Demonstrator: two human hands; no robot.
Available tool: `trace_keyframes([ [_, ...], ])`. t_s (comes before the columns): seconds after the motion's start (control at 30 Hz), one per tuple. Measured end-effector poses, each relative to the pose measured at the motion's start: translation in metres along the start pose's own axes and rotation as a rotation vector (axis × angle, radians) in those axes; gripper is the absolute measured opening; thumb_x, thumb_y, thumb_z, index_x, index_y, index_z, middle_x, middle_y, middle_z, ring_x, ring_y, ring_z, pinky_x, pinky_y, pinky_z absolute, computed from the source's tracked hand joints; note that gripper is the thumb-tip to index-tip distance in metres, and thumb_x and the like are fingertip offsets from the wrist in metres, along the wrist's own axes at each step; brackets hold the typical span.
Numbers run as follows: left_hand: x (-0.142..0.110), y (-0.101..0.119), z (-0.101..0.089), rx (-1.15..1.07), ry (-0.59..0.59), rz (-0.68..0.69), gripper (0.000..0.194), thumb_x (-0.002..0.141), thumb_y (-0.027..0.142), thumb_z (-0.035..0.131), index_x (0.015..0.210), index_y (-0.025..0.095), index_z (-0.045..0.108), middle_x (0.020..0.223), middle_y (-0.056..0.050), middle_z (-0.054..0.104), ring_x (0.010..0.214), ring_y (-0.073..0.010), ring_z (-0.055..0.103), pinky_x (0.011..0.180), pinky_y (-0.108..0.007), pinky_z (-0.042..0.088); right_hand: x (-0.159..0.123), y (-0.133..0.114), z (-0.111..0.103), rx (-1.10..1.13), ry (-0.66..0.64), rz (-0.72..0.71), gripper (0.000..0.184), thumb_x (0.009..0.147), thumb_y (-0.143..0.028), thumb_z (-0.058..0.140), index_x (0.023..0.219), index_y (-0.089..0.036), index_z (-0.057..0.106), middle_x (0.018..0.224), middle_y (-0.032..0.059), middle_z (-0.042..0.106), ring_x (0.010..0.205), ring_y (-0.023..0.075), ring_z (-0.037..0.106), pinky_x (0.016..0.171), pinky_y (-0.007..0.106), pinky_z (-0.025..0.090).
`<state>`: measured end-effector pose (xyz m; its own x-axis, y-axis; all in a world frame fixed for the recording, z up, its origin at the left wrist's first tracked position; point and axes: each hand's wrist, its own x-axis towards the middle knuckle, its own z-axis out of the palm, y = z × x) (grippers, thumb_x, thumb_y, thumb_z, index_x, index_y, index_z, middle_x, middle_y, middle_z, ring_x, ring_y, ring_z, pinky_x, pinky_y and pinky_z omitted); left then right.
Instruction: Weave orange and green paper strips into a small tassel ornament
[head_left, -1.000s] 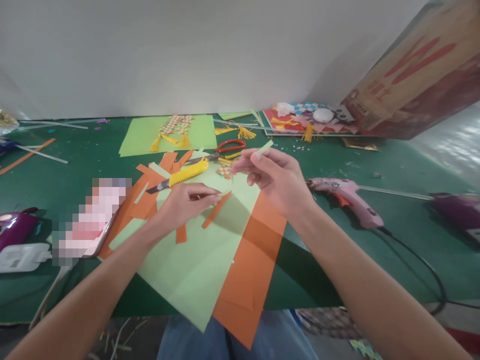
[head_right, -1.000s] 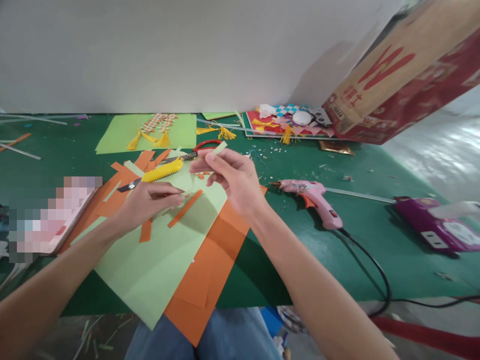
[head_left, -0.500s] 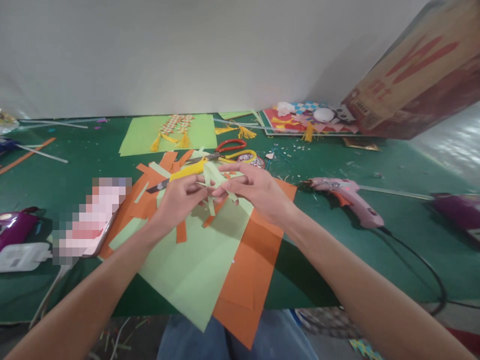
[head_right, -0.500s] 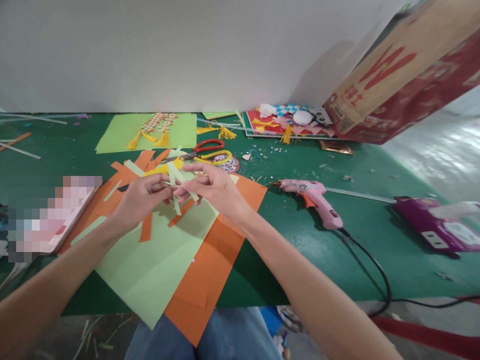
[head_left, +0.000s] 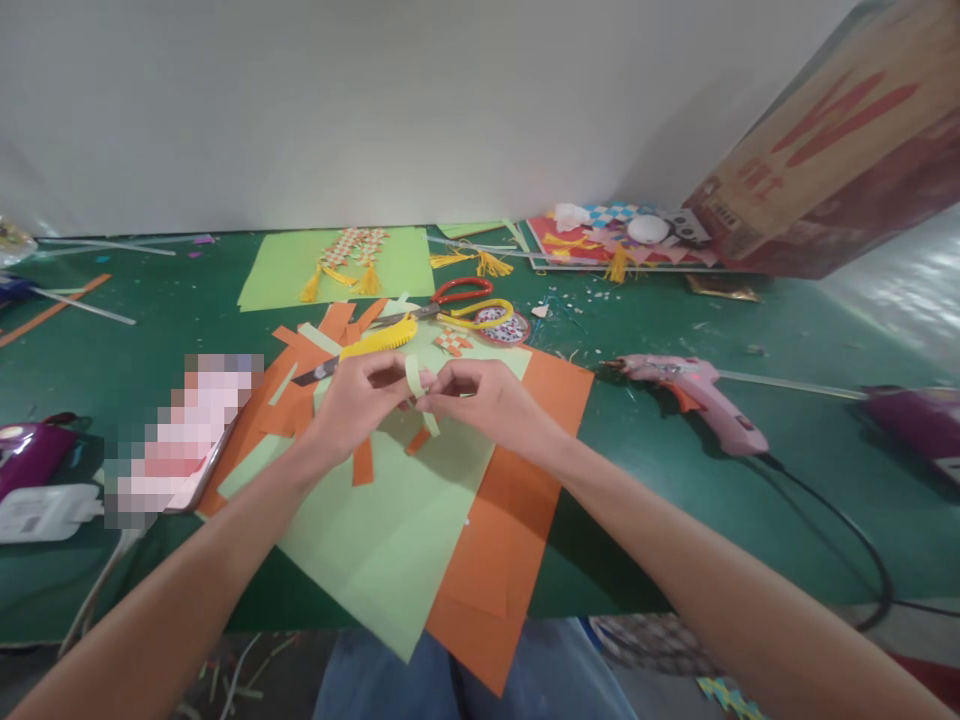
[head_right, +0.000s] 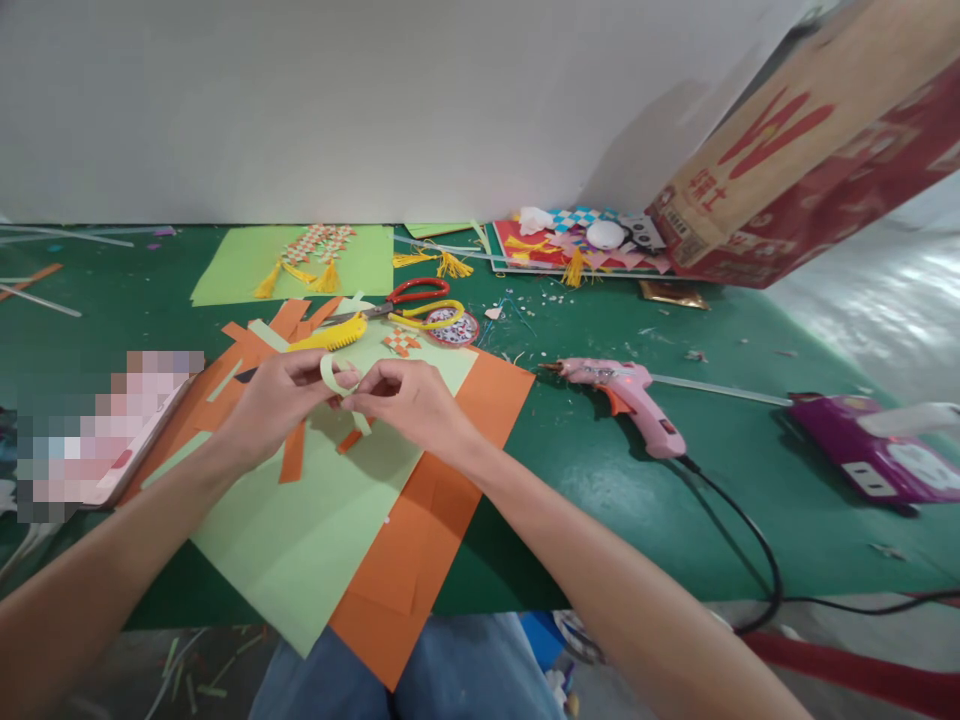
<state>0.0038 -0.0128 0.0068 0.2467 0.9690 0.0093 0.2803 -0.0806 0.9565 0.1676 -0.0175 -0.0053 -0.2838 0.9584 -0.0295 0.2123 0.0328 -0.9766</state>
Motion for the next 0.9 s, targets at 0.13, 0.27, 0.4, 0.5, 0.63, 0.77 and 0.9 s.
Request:
trace_keyframes([
  [0.13,0.000,-0.001,0.000,-0.020,-0.013,-0.025,0.021,0.071,0.036,0.071,0.062,0.018,0.064,0.059,0.001,0.060,0.056,-0.0111,0.055,0.054,-0.023,0.045,0.000,0.004,0.001,0.026,-0.006,0.012,0.024,0.069,-0.032,0.072,0.067,-0.020,0.051,0.058,-0.0041,0.062,0.057,0.0113,0.057,0.055,0.025,0.037],
  [0.27,0.000,0.001,0.000,-0.019,0.002,-0.023,0.015,0.072,0.033,0.070,0.068,0.019,0.066,0.064,0.001,0.063,0.060,-0.0116,0.057,0.056,-0.024,0.048,0.000,0.000,0.001,-0.036,-0.008,-0.005,0.020,0.073,-0.029,0.067,0.061,-0.019,0.055,0.056,-0.0036,0.059,0.053,0.0086,0.050,0.053,0.025,0.034],
  [0.4,0.001,0.000,0.000,-0.034,-0.006,0.006,0.013,0.074,0.032,0.068,0.074,0.019,0.067,0.072,-0.001,0.066,0.064,-0.0126,0.059,0.059,-0.025,0.048,-0.001,-0.006,0.000,-0.003,-0.030,0.003,0.023,0.072,-0.026,0.067,0.054,-0.018,0.056,0.052,-0.0040,0.056,0.049,0.0072,0.044,0.050,0.024,0.032],
  [0.5,0.001,0.000,0.001,-0.056,-0.014,0.009,0.013,0.075,0.032,0.068,0.075,0.019,0.066,0.072,-0.001,0.066,0.062,-0.0120,0.058,0.060,-0.026,0.048,-0.001,-0.008,0.000,0.069,-0.057,0.034,0.023,0.070,-0.029,0.069,0.055,-0.018,0.057,0.050,-0.0046,0.054,0.047,0.0069,0.044,0.048,0.024,0.031],
  [0.63,0.001,0.002,0.002,-0.095,0.002,-0.040,0.024,0.080,0.039,0.062,0.067,0.019,0.059,0.063,0.001,0.060,0.058,-0.0117,0.057,0.059,-0.026,0.050,0.000,-0.005,-0.002,0.150,-0.039,0.060,0.026,0.068,-0.037,0.073,0.059,-0.018,0.057,0.050,-0.0042,0.053,0.047,0.0069,0.044,0.047,0.023,0.031],
  [0.77,-0.001,0.004,0.002,-0.085,-0.055,-0.045,0.032,0.085,0.043,0.057,0.064,0.019,0.055,0.061,0.000,0.059,0.056,-0.0121,0.059,0.058,-0.026,0.051,0.001,-0.002,-0.005,0.226,0.045,0.021,0.030,0.069,-0.039,0.072,0.058,-0.018,0.055,0.050,-0.0049,0.052,0.046,0.0057,0.041,0.046,0.023,0.031],
  [0.9,-0.001,0.004,0.001,-0.019,-0.142,-0.074,0.022,0.079,0.038,0.065,0.070,0.019,0.058,0.064,0.000,0.063,0.059,-0.0126,0.061,0.059,-0.025,0.050,0.002,-0.003,-0.007,0.272,0.108,0.017,0.032,0.068,-0.040,0.074,0.058,-0.018,0.053,0.050,-0.0062,0.050,0.044,0.0046,0.039,0.045,0.023,0.030],
])
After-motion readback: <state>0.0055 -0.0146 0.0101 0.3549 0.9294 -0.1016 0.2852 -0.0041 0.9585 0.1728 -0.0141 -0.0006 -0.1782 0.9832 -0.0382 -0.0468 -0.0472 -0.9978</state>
